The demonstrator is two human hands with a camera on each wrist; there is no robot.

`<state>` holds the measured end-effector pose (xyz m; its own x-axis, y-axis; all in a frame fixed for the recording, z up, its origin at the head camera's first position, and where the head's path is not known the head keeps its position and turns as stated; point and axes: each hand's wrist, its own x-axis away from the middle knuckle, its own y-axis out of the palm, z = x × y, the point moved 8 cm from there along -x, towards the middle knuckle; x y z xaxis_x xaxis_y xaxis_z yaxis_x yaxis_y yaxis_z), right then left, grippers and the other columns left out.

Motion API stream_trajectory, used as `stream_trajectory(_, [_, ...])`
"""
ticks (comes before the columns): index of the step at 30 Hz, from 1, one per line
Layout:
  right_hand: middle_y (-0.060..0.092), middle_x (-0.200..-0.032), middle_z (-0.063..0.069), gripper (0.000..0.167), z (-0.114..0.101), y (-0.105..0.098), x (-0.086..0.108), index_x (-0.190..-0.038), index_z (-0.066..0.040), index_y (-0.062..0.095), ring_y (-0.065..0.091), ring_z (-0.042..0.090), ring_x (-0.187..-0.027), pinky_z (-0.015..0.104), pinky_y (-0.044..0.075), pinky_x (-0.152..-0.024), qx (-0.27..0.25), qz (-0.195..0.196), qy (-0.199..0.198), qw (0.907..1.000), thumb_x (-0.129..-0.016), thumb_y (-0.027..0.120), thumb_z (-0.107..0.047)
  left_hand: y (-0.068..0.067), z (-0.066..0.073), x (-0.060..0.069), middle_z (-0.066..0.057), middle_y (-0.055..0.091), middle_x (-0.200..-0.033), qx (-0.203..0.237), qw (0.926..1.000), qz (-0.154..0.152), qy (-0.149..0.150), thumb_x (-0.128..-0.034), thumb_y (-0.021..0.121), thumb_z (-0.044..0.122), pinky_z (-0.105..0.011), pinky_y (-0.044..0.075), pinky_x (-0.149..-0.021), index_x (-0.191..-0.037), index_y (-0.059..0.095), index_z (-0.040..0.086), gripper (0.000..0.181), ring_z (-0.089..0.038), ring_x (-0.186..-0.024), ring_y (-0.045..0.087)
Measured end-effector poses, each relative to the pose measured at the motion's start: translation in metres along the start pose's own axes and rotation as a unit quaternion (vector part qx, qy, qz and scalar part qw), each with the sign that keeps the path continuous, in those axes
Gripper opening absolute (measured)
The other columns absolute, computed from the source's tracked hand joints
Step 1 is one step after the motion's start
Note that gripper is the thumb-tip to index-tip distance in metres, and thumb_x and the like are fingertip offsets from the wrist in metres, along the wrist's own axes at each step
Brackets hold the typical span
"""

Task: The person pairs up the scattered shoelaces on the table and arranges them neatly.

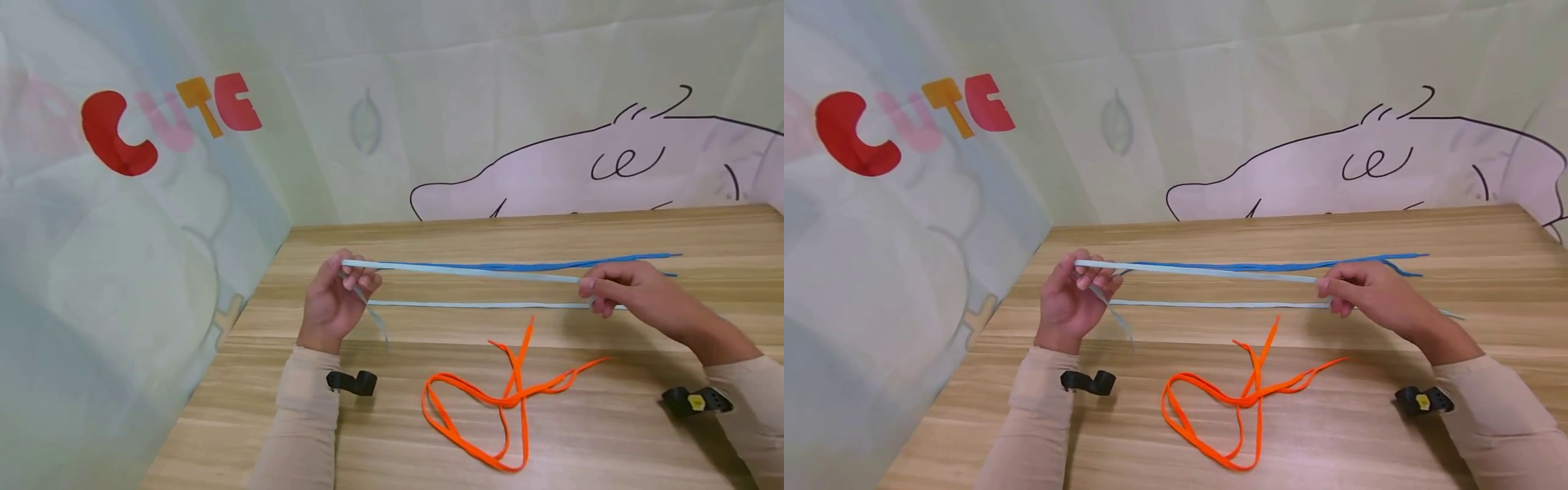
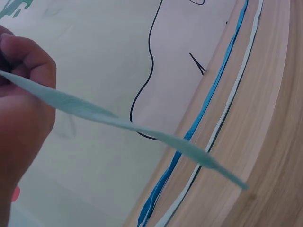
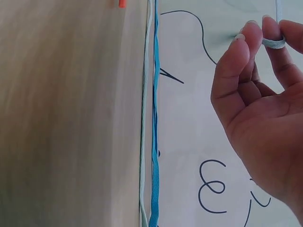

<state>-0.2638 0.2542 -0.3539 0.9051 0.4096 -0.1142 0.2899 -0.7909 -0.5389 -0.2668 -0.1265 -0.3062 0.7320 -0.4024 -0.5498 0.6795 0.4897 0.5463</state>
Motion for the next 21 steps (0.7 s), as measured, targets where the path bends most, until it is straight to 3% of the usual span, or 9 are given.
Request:
stream_trajectory(4, [0.063,-0.077,0.011,0.025,0.003,-0.004,0.000,-0.098,-0.002,0.071,0.063,0.026,-0.073,0.028,0.051,-0.071,0.003,0.009,0.014,0.9999,-0.104,0.057,-0.022,-0.008,0.003,0.002,0.002,0.065,-0.070,0.012,0.9996,0.027,0.003,-0.1029,0.057,0.025,-0.027,0.042,-0.074,-0.080,0.068,0.008,0.030,-0.014,-0.074,0.061])
stream_trajectory(8, [0.063,-0.081,0.012,0.030,0.006,-0.004,0.000,-0.097,-0.002,0.069,0.061,0.025,-0.072,0.029,0.050,-0.068,0.004,0.009,0.030,0.9995,-0.105,0.054,-0.026,-0.017,0.004,0.003,0.001,0.062,-0.068,0.010,0.9968,0.079,-0.001,-0.1023,0.058,0.023,-0.027,0.042,-0.071,-0.079,0.068,0.008,0.029,-0.014,-0.073,0.057])
stream_trajectory(13, [0.064,-0.090,0.016,0.034,0.012,-0.006,0.001,-0.097,-0.002,0.068,0.060,0.026,-0.071,0.030,0.050,-0.067,0.005,0.014,0.045,0.9989,-0.106,0.052,-0.030,-0.026,0.005,0.005,0.003,0.060,-0.066,-0.015,0.9895,0.143,-0.009,-0.1016,0.059,0.024,-0.025,0.040,-0.069,-0.077,0.069,0.012,0.029,-0.013,-0.073,0.053])
stream_trajectory(21, [0.063,-0.085,0.010,0.032,0.020,-0.017,0.001,-0.100,-0.002,0.070,0.061,0.025,-0.070,0.028,0.050,-0.066,0.014,0.028,0.049,0.9983,-0.106,0.052,-0.028,-0.040,0.008,0.013,0.004,0.057,-0.064,-0.065,0.9750,0.211,-0.027,-0.1054,0.051,0.024,-0.025,0.040,-0.068,-0.073,0.064,0.014,0.037,-0.013,-0.071,0.051])
